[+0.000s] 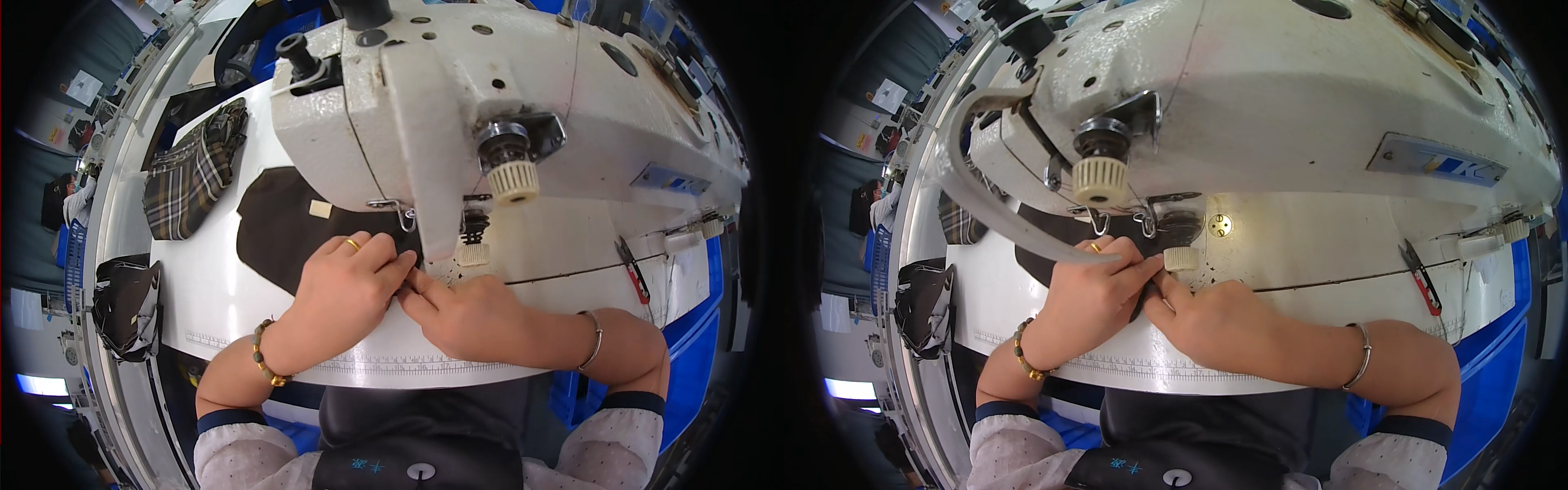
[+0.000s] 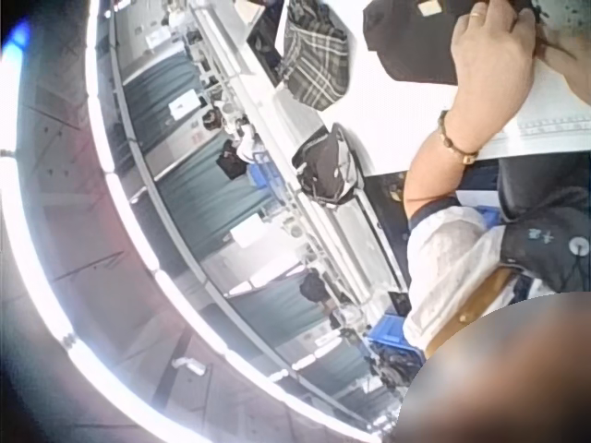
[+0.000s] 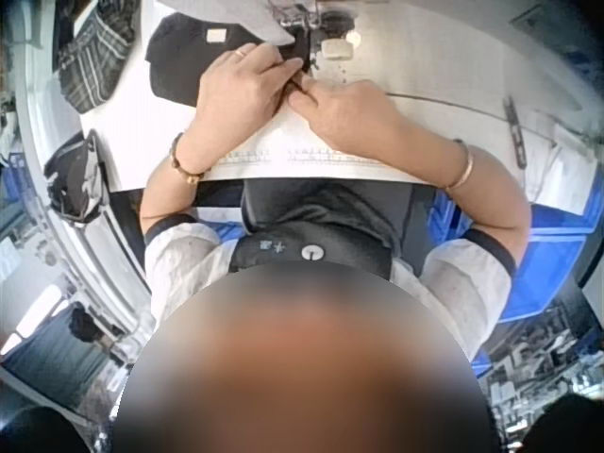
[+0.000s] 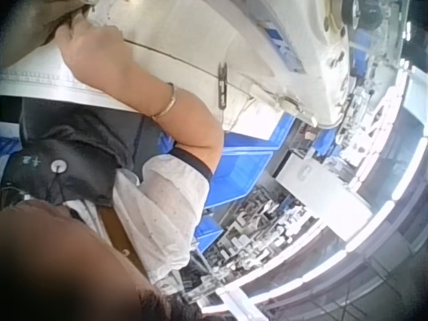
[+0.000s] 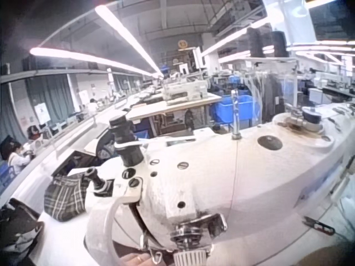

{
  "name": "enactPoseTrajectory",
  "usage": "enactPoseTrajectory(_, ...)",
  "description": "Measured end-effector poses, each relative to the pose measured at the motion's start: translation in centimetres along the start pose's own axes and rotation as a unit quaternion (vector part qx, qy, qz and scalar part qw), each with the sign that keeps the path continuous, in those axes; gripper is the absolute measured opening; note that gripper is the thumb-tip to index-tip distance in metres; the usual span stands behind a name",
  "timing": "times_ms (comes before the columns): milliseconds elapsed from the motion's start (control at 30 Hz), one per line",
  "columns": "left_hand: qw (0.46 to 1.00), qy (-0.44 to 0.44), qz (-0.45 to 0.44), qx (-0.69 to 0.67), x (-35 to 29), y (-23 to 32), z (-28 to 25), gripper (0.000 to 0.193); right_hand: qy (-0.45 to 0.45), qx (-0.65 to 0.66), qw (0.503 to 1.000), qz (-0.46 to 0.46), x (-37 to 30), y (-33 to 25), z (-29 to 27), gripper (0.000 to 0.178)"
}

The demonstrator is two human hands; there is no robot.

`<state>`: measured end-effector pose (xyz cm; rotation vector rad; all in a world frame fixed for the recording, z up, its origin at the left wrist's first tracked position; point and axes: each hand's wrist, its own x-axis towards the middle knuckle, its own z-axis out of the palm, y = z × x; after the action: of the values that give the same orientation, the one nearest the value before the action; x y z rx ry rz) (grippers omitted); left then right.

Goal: Sewing together components of a leather or fabric bag using an industrial sewing machine.

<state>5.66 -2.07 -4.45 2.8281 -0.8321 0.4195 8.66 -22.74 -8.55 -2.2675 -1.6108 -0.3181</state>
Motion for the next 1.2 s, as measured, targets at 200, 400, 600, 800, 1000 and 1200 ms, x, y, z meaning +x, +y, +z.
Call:
enactPoseTrajectory(200, 0.998, 0.008, -0.018, -0.053, 0.2, 0.4, 0.9, 0.030, -0.006, 0.066, 0.998, 0.005, 0.0, -0.1, -0.3, 0.016)
enactPoseTrajectory(400, 0.998, -0.005, -0.028, -0.061, 0.3, 0.1, 0.9, 0.030, 0.004, 0.070, 0.998, 0.001, 0.0, 0.0, -0.3, 0.015)
enactPoseTrajectory(600, 0.997, 0.000, -0.045, -0.055, 1.0, -0.4, 1.6, 0.024, 0.013, 0.067, 0.997, 0.032, 0.4, 0.2, -0.2, 0.015)
enactPoseTrajectory(800, 0.997, 0.019, -0.043, -0.054, 1.2, -1.4, 2.2, 0.022, 0.005, 0.070, 0.996, 0.057, 0.6, 0.7, 0.2, 0.013)
enactPoseTrajectory(1000, 0.968, -0.030, -0.202, -0.145, 1.6, -3.6, -0.4, 0.017, 0.052, 0.051, 0.996, 0.057, 0.6, 1.1, 0.6, 0.013)
enactPoseTrajectory(1200, 0.992, -0.065, -0.100, 0.043, -0.5, -4.1, 0.4, 0.041, 0.062, 0.058, 0.995, 0.047, 1.0, 1.4, 0.4, 0.019)
